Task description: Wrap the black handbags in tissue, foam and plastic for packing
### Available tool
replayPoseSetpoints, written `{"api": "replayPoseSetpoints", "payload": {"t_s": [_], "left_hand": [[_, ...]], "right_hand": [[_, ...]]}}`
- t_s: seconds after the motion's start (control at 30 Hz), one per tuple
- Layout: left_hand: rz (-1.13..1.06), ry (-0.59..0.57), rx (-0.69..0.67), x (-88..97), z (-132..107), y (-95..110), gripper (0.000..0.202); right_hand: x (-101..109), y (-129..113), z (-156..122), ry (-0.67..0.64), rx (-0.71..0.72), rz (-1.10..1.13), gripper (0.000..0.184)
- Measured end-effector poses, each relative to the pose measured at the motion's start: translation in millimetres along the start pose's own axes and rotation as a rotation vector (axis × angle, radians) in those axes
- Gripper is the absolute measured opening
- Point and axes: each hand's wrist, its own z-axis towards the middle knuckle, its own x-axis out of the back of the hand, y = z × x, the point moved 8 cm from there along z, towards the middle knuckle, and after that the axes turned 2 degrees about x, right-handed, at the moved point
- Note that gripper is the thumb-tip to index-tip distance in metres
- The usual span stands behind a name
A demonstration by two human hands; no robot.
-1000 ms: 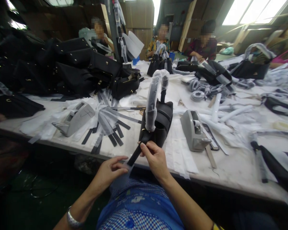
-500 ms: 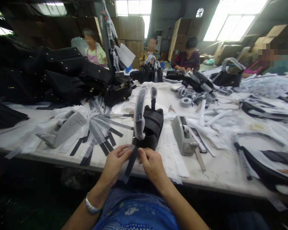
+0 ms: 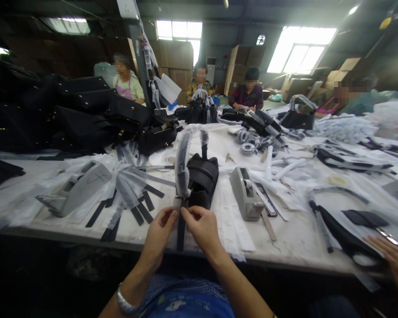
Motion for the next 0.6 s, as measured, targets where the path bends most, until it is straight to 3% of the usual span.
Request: {"api": "replayPoseSetpoints", "payload": {"t_s": [0.1,0.23,0.4,0.6], "left_hand": [[0.035,-0.008,0.019,-1.1,-11.9,-10.1,0.035],[0.097,0.073,-0.04,3.6,-15.4,-10.8,0.035],[0.247,0.182,-0.242,12.9,-19.2,10.3,0.023],[0.444,0.07,-0.5,6.8,-29.8,33.9,0.026]], "right_hand": [[-1.3,-3.4,2.6,-0.016,0.003,0.018,0.04],[-0.6,-10.5,8.6,0.006,0.046,-0.032,0.048],[-3.1,-16.7,12.0,0.055,0.061,-0.069,0.05],[-8.2,-11.4,10.1,0.025,-0.042,0.078,0.053]]}}
